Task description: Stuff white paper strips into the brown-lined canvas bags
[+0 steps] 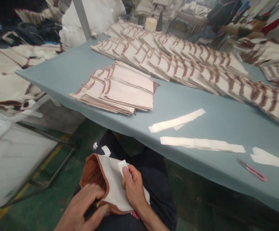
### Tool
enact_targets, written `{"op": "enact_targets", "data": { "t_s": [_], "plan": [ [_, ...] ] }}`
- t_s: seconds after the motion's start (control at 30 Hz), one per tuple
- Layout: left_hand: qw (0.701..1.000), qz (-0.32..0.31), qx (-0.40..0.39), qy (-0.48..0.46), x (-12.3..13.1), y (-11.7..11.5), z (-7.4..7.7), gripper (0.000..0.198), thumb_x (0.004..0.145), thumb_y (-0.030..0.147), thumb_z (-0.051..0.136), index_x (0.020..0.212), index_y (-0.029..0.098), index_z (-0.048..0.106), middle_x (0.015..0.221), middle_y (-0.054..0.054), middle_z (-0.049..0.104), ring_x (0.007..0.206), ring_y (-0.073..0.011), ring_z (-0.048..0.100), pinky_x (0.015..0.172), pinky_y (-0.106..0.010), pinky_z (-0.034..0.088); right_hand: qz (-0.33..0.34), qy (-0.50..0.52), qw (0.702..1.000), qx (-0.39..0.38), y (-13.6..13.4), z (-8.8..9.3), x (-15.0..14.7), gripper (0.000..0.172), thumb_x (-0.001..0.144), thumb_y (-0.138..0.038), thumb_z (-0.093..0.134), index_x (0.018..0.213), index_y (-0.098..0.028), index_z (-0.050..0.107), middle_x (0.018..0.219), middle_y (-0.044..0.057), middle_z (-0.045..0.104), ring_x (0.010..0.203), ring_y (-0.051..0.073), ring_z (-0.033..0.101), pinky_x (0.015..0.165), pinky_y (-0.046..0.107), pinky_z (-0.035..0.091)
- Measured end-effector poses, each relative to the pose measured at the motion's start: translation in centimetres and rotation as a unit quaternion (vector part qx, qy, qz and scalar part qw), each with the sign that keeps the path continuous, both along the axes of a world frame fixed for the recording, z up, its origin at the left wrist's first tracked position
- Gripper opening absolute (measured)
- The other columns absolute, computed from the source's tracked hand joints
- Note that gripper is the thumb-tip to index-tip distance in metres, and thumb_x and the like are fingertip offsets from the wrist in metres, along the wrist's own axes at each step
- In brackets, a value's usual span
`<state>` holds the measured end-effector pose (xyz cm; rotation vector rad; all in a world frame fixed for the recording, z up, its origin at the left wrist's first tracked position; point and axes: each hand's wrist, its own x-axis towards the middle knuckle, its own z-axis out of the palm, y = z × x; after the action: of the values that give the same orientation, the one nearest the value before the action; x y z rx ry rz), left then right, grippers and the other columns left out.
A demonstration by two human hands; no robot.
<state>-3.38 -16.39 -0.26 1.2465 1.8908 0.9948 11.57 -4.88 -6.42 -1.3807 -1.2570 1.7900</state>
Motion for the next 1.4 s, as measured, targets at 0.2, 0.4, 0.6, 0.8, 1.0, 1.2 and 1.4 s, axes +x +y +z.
{"op": "enact_targets", "data": {
  "t_s": [0.2,0.4,0.6,0.8,1.0,1.2,1.4],
  "plan": [
    [0.997,-0.016,-0.039,-0.060,1.0,3.9,2.5,0.034,0.105,0.042,0.066,0.077,0.025,0.074,0.074,0.004,0.076,0.071,-0.0166,0.070,0.074,-0.021,0.051,-0.003,-0.016,0.998,0.061,2.5,2.6,1.7,0.049,0.098,-0.066,0.064,0.081,-0.021,0.065,0.069,-0.003,0.058,0.064,0.015,0.049,0.061,0.027,0.039],
    [0.992,-0.101,0.018,-0.080,-0.1,9.6,5.6,0.037,0.105,0.043,0.065,0.078,0.024,0.082,0.073,0.002,0.079,0.062,-0.0147,0.068,0.062,-0.019,0.050,0.022,-0.059,0.964,0.259,5.0,12.2,6.5,0.031,0.103,-0.041,0.071,0.079,-0.023,0.074,0.071,0.000,0.066,0.064,0.017,0.055,0.063,0.030,0.041],
    [0.981,-0.126,0.039,-0.139,0.5,11.4,7.2,0.039,0.106,0.046,0.064,0.082,0.022,0.083,0.075,-0.002,0.082,0.066,-0.0187,0.072,0.061,-0.022,0.054,-0.016,-0.083,0.961,0.264,2.7,16.6,6.8,0.040,0.099,-0.059,0.079,0.075,-0.028,0.079,0.059,0.000,0.062,0.051,0.017,0.045,0.051,0.032,0.038],
    [0.979,-0.120,0.054,-0.154,1.0,11.2,7.2,0.038,0.108,0.045,0.061,0.086,0.024,0.083,0.078,-0.001,0.081,0.068,-0.0178,0.072,0.061,-0.020,0.055,-0.027,-0.143,0.960,0.239,2.5,15.8,4.9,0.028,0.097,-0.047,0.075,0.080,-0.025,0.078,0.057,-0.003,0.062,0.048,0.014,0.047,0.054,0.029,0.038],
    [0.988,-0.090,0.080,-0.099,1.0,10.7,6.2,0.038,0.108,0.049,0.063,0.096,0.025,0.090,0.105,-0.005,0.087,0.096,-0.0228,0.082,0.077,-0.019,0.061,-0.036,-0.172,0.949,0.263,2.1,14.7,4.8,0.033,0.100,-0.052,0.074,0.079,-0.026,0.075,0.055,-0.004,0.059,0.046,0.014,0.043,0.049,0.029,0.031],
    [0.981,-0.110,0.062,-0.147,1.5,11.1,7.1,0.038,0.107,0.047,0.061,0.097,0.025,0.090,0.082,-0.001,0.083,0.075,-0.0197,0.076,0.066,-0.020,0.058,-0.003,-0.204,0.942,0.266,3.7,13.7,3.9,0.031,0.099,-0.048,0.072,0.078,-0.026,0.070,0.058,-0.004,0.061,0.050,0.015,0.050,0.050,0.028,0.028],
    [0.975,-0.124,0.056,-0.176,1.1,11.4,6.9,0.035,0.106,0.041,0.061,0.095,0.024,0.090,0.077,-0.001,0.080,0.068,-0.0184,0.073,0.061,-0.020,0.056,0.000,-0.217,0.942,0.255,4.2,14.5,3.2,0.032,0.094,-0.048,0.071,0.071,-0.026,0.063,0.055,-0.004,0.059,0.048,0.015,0.049,0.050,0.028,0.030]
  ]
}}
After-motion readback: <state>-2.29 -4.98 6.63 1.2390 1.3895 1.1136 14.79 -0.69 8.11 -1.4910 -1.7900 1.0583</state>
